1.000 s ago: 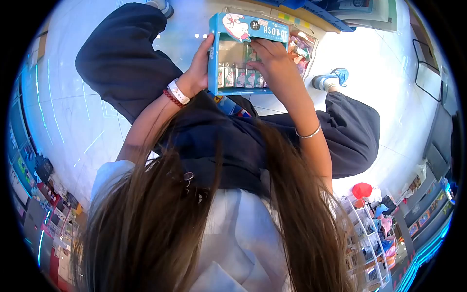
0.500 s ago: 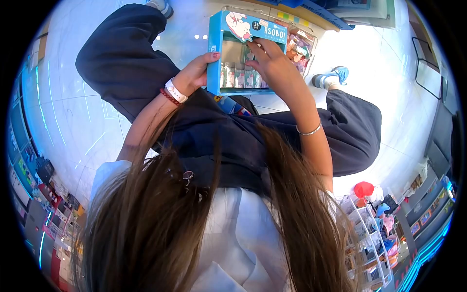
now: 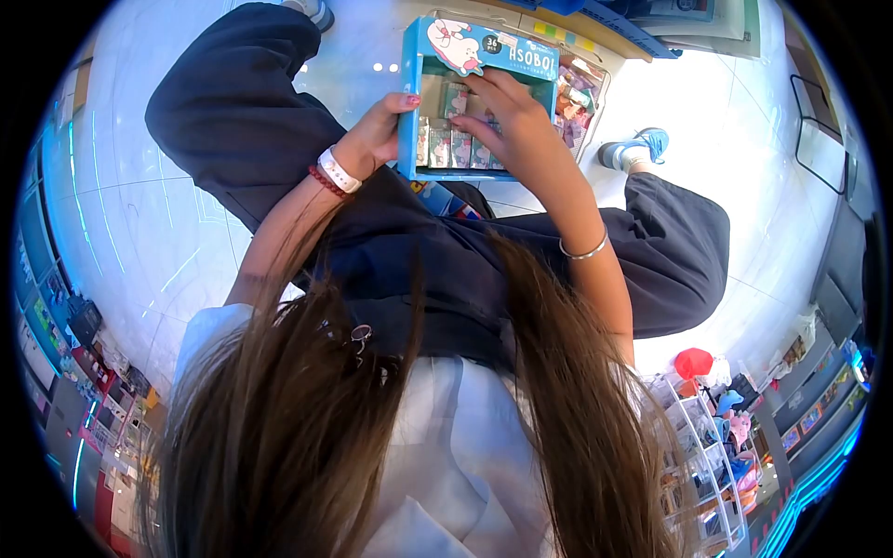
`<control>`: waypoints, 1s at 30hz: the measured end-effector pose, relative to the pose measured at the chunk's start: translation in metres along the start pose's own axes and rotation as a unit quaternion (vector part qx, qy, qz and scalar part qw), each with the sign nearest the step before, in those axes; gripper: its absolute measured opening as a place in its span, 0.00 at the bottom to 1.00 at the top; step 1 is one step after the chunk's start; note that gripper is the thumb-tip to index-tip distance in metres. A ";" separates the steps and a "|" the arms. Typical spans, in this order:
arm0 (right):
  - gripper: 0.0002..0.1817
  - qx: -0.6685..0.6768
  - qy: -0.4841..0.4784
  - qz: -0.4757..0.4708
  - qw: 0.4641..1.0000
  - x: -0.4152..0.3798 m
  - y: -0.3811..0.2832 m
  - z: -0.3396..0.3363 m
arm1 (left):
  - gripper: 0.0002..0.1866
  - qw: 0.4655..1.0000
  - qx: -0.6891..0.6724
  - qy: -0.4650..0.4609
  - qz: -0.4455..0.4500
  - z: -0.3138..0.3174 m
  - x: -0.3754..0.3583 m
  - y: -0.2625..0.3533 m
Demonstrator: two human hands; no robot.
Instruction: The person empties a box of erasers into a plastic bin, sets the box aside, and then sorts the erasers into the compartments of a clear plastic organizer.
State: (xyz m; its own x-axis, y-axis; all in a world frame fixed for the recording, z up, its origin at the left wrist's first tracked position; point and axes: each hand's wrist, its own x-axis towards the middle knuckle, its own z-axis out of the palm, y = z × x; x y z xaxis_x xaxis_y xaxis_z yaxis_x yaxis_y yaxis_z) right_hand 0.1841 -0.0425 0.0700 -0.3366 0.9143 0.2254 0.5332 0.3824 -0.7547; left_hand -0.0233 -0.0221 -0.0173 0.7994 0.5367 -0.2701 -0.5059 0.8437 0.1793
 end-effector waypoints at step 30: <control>0.23 0.192 0.053 0.012 0.980 0.006 0.015 -0.052 | 0.36 0.998 -0.007 -0.014 0.053 0.000 0.001 0.019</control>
State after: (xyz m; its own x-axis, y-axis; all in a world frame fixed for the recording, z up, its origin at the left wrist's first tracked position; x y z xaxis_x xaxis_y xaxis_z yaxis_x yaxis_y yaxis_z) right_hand 0.2307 -0.0244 0.0923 -0.2337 0.9390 0.2523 0.2012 0.3005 -0.9323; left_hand -0.0326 -0.0055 -0.0144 0.7494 0.6233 -0.2234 -0.5927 0.7819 0.1932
